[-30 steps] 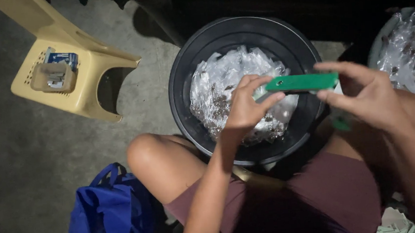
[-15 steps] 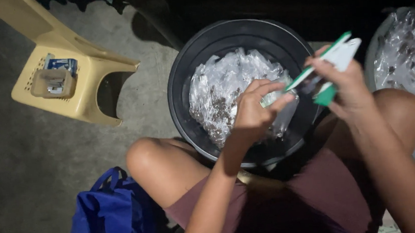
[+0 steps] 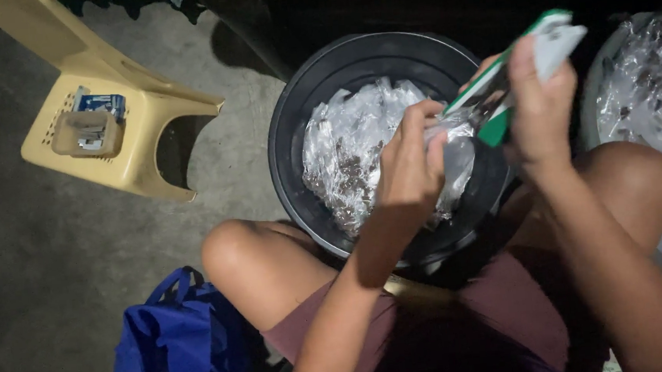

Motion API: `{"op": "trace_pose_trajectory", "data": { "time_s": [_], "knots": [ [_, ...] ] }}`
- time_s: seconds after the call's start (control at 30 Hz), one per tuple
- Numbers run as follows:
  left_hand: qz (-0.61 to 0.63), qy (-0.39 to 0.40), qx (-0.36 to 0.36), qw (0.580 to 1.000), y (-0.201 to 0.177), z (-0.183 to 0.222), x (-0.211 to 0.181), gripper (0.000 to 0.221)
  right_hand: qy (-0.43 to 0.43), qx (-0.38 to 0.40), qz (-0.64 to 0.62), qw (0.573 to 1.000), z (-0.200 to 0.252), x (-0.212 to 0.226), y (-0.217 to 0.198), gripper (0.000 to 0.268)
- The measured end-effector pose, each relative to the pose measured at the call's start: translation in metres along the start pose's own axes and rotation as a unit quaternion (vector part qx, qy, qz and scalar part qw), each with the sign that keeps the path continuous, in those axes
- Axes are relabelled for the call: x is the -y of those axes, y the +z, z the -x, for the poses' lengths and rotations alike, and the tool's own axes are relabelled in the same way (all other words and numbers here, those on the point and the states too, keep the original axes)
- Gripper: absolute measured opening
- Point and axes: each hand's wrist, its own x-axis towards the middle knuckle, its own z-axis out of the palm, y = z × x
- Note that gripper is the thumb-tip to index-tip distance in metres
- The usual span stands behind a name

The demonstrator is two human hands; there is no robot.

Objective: Manually filling small plastic bags with silver packets and sealing them with a stapler.

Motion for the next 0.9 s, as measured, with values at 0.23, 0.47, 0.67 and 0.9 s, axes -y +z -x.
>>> {"op": "trace_pose_trajectory", "data": {
  "time_s": [0.23, 0.47, 0.67, 0.9],
  "knots": [
    [0.012, 0.031, -0.029, 0.999, 0.009, 0.005, -0.009, 0.019, -0.073, -0.008, 0.136, 0.988, -0.007, -0.007, 0.009, 0.039],
    [-0.009, 0.051, -0.044, 0.998, 0.017, 0.006, 0.005, 0.021, -0.088, -0.012, 0.156, 0.984, -0.009, -0.014, 0.01, 0.045],
    [-0.096, 0.088, -0.088, 0.988, 0.012, 0.013, 0.022, 0.046, -0.083, -0.043, 0.126, 0.988, -0.018, -0.031, -0.002, 0.044],
    [-0.043, -0.001, -0.062, 0.997, -0.001, 0.004, 0.037, 0.006, -0.062, -0.043, 0.114, 0.991, -0.023, -0.044, -0.03, 0.035]
  ]
}}
